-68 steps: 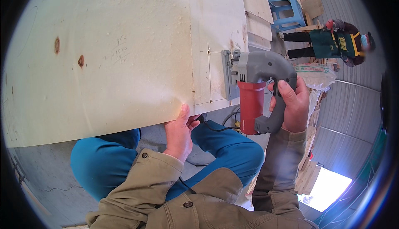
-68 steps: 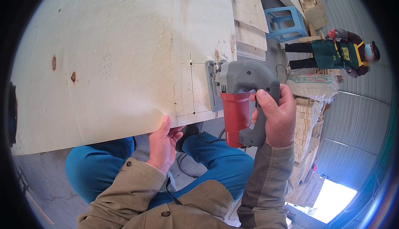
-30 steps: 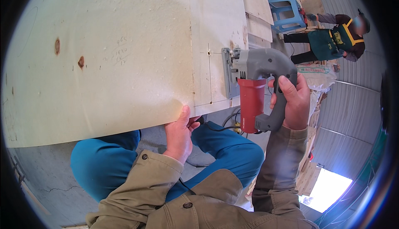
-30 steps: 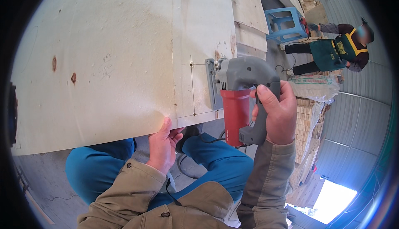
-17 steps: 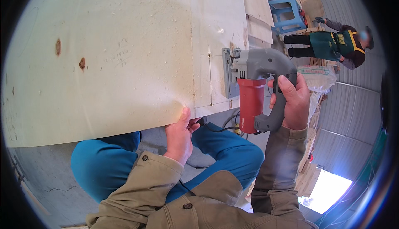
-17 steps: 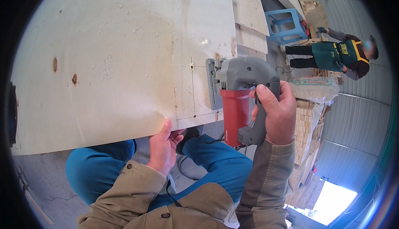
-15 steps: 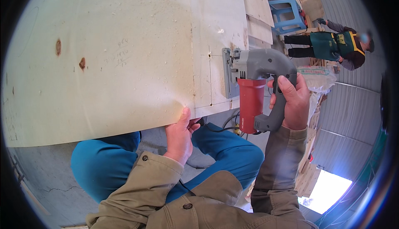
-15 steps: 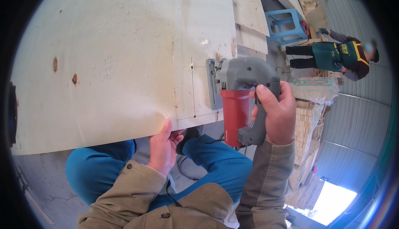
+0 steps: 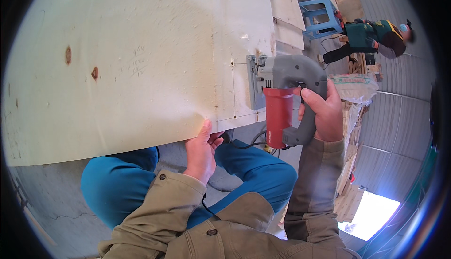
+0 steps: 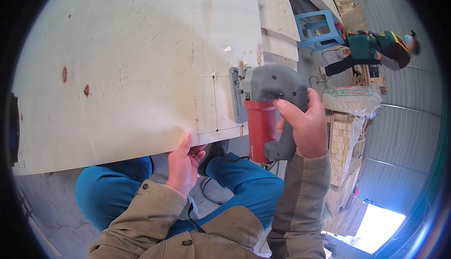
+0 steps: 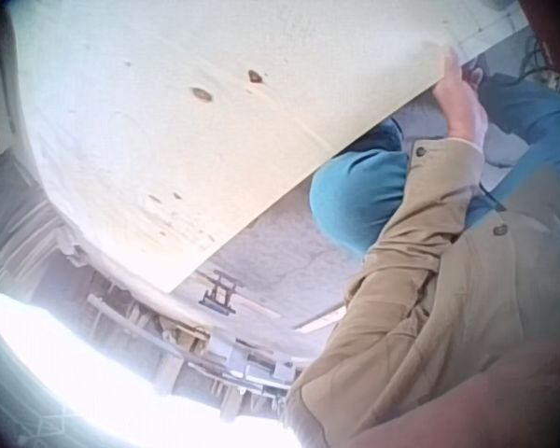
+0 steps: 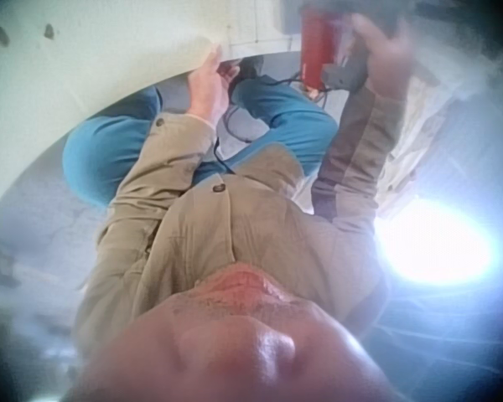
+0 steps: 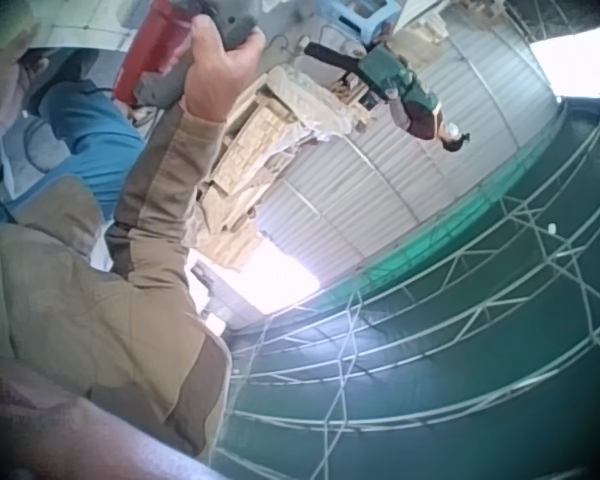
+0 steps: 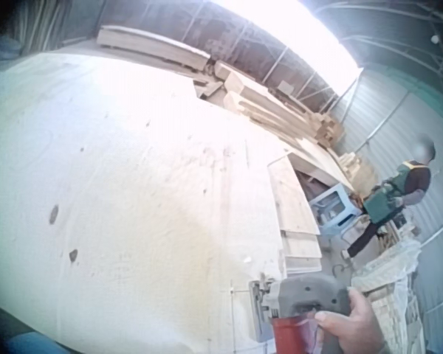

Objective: The person holds a large plywood sheet while a coworker drills pilot holes. The person then uses a jigsaw to cut along marked lines on the plywood, following the pre-drilled holes.

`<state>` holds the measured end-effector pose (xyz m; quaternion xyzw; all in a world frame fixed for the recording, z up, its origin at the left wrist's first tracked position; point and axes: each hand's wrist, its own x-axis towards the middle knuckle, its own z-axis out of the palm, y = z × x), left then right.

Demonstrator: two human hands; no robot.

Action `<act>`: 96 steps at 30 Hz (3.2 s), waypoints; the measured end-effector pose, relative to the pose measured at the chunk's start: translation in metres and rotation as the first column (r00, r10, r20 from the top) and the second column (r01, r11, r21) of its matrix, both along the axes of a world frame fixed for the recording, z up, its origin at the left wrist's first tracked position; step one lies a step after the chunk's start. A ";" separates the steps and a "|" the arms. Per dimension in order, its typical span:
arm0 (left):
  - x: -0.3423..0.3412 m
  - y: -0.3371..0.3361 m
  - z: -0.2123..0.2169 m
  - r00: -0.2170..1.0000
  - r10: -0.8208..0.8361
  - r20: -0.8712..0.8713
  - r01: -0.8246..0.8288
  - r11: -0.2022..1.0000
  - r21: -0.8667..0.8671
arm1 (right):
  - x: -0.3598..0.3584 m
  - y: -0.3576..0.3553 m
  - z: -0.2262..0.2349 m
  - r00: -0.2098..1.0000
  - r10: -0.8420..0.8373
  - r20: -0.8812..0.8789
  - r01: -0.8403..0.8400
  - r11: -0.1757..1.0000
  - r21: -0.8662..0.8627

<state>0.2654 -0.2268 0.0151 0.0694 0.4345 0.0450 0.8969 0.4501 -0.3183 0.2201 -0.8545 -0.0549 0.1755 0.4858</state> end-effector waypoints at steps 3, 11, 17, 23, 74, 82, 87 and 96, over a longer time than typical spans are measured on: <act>0.000 0.000 0.000 1.000 -0.001 0.008 0.001 1.000 -0.001 | 0.001 0.000 0.001 1.000 -0.007 -0.004 0.007 1.000 -0.022; -0.004 0.002 0.002 0.996 0.064 0.061 -0.059 0.995 -0.081 | 0.000 -0.003 0.002 0.999 -0.020 -0.030 0.019 0.999 -0.043; -0.006 0.006 0.001 0.995 0.041 0.086 -0.035 0.997 -0.066 | -0.001 -0.003 0.004 0.999 -0.015 -0.048 0.012 0.998 -0.054; -0.007 0.007 0.000 0.994 0.024 0.104 -0.017 0.998 -0.063 | 0.002 -0.002 0.007 0.994 -0.007 -0.107 -0.002 0.997 -0.078; -0.030 0.042 0.001 0.963 0.254 0.088 -0.254 0.967 -0.020 | -0.178 -0.102 0.038 0.986 -0.164 -0.034 0.167 0.962 0.217; -0.026 0.038 0.000 0.955 0.278 0.104 -0.279 0.960 -0.002 | -0.177 -0.085 0.029 0.991 -0.124 -0.056 0.132 0.972 0.196; -0.024 0.036 -0.001 0.958 0.271 0.098 -0.270 0.963 -0.026 | -0.172 -0.072 0.026 0.990 -0.112 -0.083 0.125 0.974 0.190; -0.020 0.033 0.000 0.963 0.247 0.112 -0.244 0.969 -0.035 | -0.165 -0.057 0.018 0.990 -0.099 -0.100 0.116 0.977 0.178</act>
